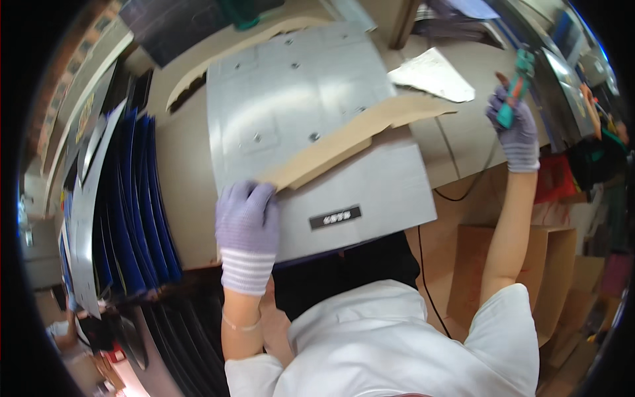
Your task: The person uses a hot glue gun to apply adhesive to a cardboard template and attaches a grey fabric piece to a larger grey fabric panel. They repeatedly position the template, apply glue, and press the fabric into place, working on a workbench in a workshop environment.
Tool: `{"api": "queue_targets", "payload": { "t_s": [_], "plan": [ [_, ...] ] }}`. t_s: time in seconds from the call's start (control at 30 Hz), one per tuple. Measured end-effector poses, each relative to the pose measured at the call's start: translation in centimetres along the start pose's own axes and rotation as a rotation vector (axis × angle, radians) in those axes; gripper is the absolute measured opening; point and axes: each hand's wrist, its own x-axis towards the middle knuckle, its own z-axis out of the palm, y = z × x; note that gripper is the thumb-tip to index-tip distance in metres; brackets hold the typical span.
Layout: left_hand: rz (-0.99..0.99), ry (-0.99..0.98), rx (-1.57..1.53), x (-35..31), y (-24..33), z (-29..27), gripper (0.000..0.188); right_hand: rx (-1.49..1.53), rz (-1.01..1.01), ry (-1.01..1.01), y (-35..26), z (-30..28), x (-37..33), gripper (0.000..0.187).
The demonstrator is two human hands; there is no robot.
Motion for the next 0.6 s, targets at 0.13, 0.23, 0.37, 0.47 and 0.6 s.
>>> {"api": "queue_targets", "payload": {
  "t_s": [0.13, 0.23, 0.37, 0.47, 0.6],
  "plan": [
    [0.003, 0.02, -0.07, 0.0, -0.8, 1.0, 0.014, -0.379, 0.084, 0.07, -0.8, 2.5, -3.0, 0.057],
    [-0.069, -0.04, -0.139, -0.3, -1.5, 1.2, 0.017, -0.776, 0.195, 0.254, -0.4, 5.0, -2.9, 0.055],
    [-0.069, -0.031, -0.149, -0.6, -1.7, 1.3, 0.018, -0.452, 0.243, 0.195, 1.4, 7.4, -3.3, 0.053],
    [-0.073, -0.039, -0.153, -0.6, -1.8, 1.3, 0.019, -0.239, 0.201, 0.035, 2.7, 10.5, -3.6, 0.051],
    [-0.07, -0.025, -0.159, -0.6, -2.0, 1.6, 0.02, -0.436, 0.185, 0.16, 4.7, 15.3, -5.6, 0.043]
  ]
}}
